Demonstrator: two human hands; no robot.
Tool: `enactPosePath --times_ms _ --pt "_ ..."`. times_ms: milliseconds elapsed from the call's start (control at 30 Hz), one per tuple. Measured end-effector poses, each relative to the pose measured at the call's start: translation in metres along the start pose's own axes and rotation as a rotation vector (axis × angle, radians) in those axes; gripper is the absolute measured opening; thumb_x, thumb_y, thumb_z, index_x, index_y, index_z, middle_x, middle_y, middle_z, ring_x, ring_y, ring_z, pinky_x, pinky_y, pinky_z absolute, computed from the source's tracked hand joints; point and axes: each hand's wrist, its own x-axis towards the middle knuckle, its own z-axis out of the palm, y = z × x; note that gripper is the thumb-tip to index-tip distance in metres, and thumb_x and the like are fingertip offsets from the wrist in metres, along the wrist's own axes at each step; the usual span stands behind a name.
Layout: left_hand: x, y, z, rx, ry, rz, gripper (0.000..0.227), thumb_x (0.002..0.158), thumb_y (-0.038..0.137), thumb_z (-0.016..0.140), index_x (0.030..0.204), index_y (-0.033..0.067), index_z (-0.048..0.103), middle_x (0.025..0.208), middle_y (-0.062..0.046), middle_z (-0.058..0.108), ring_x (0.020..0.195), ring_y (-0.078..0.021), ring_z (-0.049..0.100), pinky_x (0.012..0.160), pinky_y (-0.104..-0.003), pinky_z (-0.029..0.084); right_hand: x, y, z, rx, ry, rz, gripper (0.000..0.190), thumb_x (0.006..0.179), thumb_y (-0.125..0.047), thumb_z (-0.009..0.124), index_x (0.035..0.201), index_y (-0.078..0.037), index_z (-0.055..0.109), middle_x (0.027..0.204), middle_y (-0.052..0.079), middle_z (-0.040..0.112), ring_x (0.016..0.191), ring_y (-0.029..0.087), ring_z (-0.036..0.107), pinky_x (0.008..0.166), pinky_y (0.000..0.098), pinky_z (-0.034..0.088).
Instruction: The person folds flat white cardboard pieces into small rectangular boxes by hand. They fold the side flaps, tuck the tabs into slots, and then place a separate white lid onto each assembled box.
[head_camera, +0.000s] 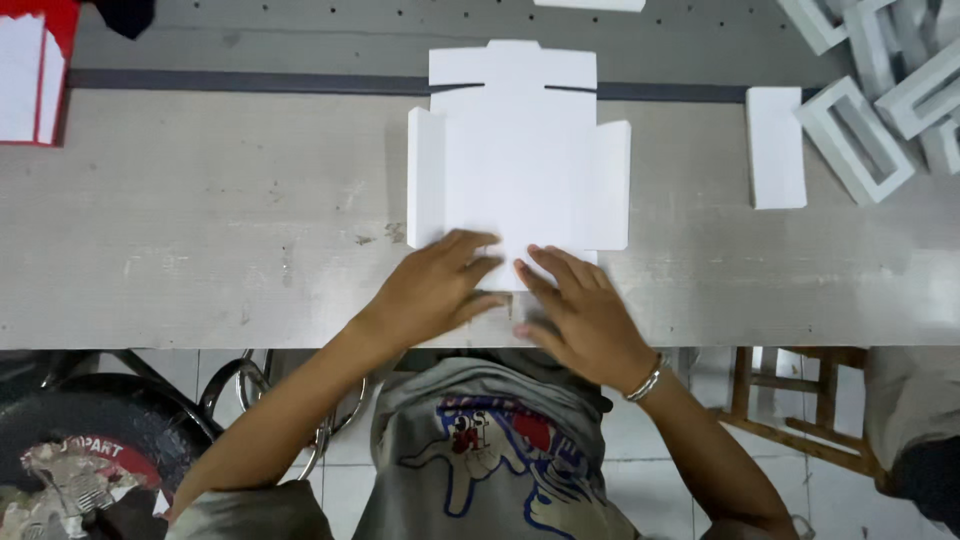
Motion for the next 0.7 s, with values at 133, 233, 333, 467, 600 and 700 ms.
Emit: enactPosePath --times_ms 133,233,333,467,600,700 --pt "0.003 0.004 0.013 0.092 0.061 0.040 0.046 0.089 0.026 0.073 0.124 -0.0033 0.068 0.120 -0.019 0.064 0.113 -0.0363 0.062 0.086 -0.043 0.056 0.012 0.006 -0.005 0.006 0.027 0.022 0.054 0.100 -0.035 0.060 0.146 -0.006 0.055 0.139 0.013 0.055 0.132 0.033 0.050 0.097 0.0443 0.041" --pt "-0.003 0.017 0.012 0.234 0.105 0.110 0.037 0.093 0.017 0.071 0.124 -0.0025 0.068 0.115 -0.021 0.066 0.105 -0.0349 0.065 0.084 -0.043 0.056 0.015 0.008 -0.005 -0.027 0.034 0.005 0.051 0.096 -0.034 0.067 0.140 -0.009 0.059 0.129 0.009 0.059 0.121 0.030 0.055 0.085 0.0436 0.044" --pt "-0.007 0.024 0.006 0.241 0.143 0.137 0.026 0.098 0.015 0.064 0.119 -0.0007 0.069 0.107 -0.017 0.069 0.101 -0.0314 0.067 0.083 -0.039 0.056 0.018 0.014 -0.005 -0.069 0.082 -0.053 0.029 0.093 -0.012 0.066 0.121 -0.007 0.071 0.109 0.005 0.065 0.101 0.025 0.062 0.075 0.0390 0.048" --pt "0.003 0.034 -0.020 0.225 0.192 0.121 0.027 0.095 0.014 0.067 0.115 -0.0038 0.069 0.106 -0.020 0.069 0.100 -0.0326 0.067 0.080 -0.039 0.056 0.030 -0.003 -0.040 -0.143 0.280 -0.145 0.014 0.091 -0.003 0.070 0.103 -0.006 0.076 0.094 0.005 0.067 0.086 0.024 0.064 0.065 0.0355 0.050" --pt "0.022 0.056 -0.072 0.356 0.369 0.219 0.013 0.090 0.001 0.072 0.103 -0.0002 0.074 0.095 -0.014 0.070 0.089 -0.0277 0.068 0.073 -0.035 0.056 0.036 -0.024 -0.099 -0.256 0.538 -0.253 0.009 0.087 0.004 0.077 0.092 -0.004 0.079 0.081 0.008 0.067 0.072 0.025 0.065 0.055 0.0350 0.049" --pt "0.039 0.059 -0.092 0.504 0.509 0.286 0.014 0.091 0.004 0.073 0.106 0.0043 0.075 0.095 -0.011 0.070 0.090 -0.0269 0.069 0.072 -0.036 0.056 0.044 -0.012 -0.113 -0.505 0.716 -0.322 0.010 0.086 -0.001 0.084 0.093 -0.007 0.081 0.083 0.008 0.070 0.073 0.024 0.066 0.058 0.0325 0.051"
